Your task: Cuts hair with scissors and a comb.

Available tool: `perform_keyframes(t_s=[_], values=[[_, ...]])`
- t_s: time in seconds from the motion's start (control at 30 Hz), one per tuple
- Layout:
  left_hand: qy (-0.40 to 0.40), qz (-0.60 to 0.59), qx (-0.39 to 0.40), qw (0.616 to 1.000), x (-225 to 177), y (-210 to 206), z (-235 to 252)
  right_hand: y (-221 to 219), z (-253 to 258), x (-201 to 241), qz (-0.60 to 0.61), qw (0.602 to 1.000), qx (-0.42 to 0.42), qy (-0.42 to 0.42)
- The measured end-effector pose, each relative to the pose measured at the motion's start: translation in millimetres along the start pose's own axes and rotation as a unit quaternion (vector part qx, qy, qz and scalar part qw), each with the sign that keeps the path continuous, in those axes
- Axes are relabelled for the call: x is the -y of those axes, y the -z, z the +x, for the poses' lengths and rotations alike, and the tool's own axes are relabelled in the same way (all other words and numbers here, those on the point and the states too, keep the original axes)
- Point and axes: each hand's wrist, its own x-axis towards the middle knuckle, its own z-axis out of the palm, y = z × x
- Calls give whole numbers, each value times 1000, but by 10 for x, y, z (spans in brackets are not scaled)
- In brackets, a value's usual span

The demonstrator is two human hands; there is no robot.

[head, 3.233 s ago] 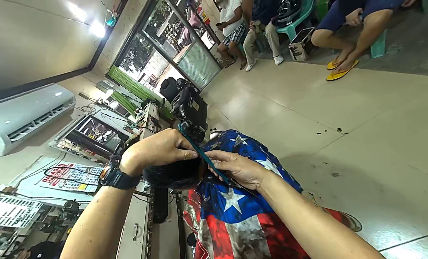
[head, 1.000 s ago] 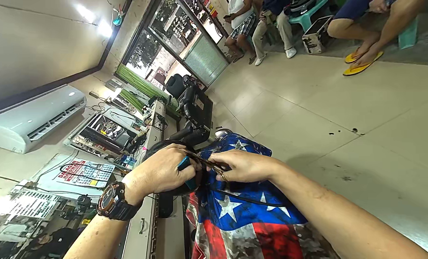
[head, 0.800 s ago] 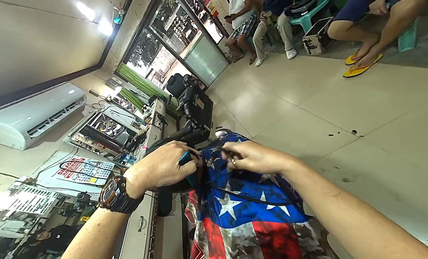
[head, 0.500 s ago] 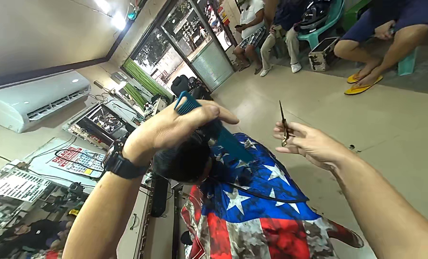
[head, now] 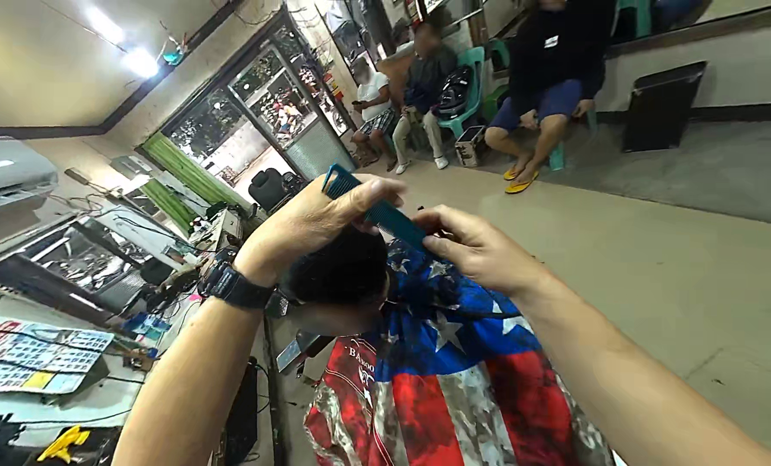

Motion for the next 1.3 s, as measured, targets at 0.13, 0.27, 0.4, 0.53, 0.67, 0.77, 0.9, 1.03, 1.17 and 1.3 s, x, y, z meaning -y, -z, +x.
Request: perform_keyframes(t_s=[0.13, 0.27, 0.4, 0.53, 0.67, 0.77, 0.9, 1.03, 1.17, 1.3], values=[[128, 143, -47, 980, 193, 425, -265, -106, 412, -261, -180, 979, -94, -2], [230, 230, -46, 944, 392, 654, -513, -158, 793, -442, -263, 957, -85, 85], [249, 316, 8, 916, 453, 581, -567, -3, 824, -539, -302, 940, -38, 156], [182, 365, 51, 912, 355, 355, -296, 268, 588, -620, -343, 919, -47, 188], [123, 421, 112, 892, 362, 51, 124, 448, 303, -701, -391, 901, -75, 174], [125, 479, 161, 854, 404, -158, 346, 568, 77, -806, -426, 890, -71, 148], [109, 522, 185, 825, 419, -324, 368, 750, -228, -930, -460, 883, -49, 83], [38, 508, 184, 841, 456, -376, 255, 780, -400, -1068, -431, 900, -67, -25], [-49, 512, 188, 837, 499, -420, 147, 314, -139, -917, -228, 960, -95, -131], [-115, 514, 169, 833, 470, -416, 36, -292, 181, -683, -153, 976, -70, -138]])
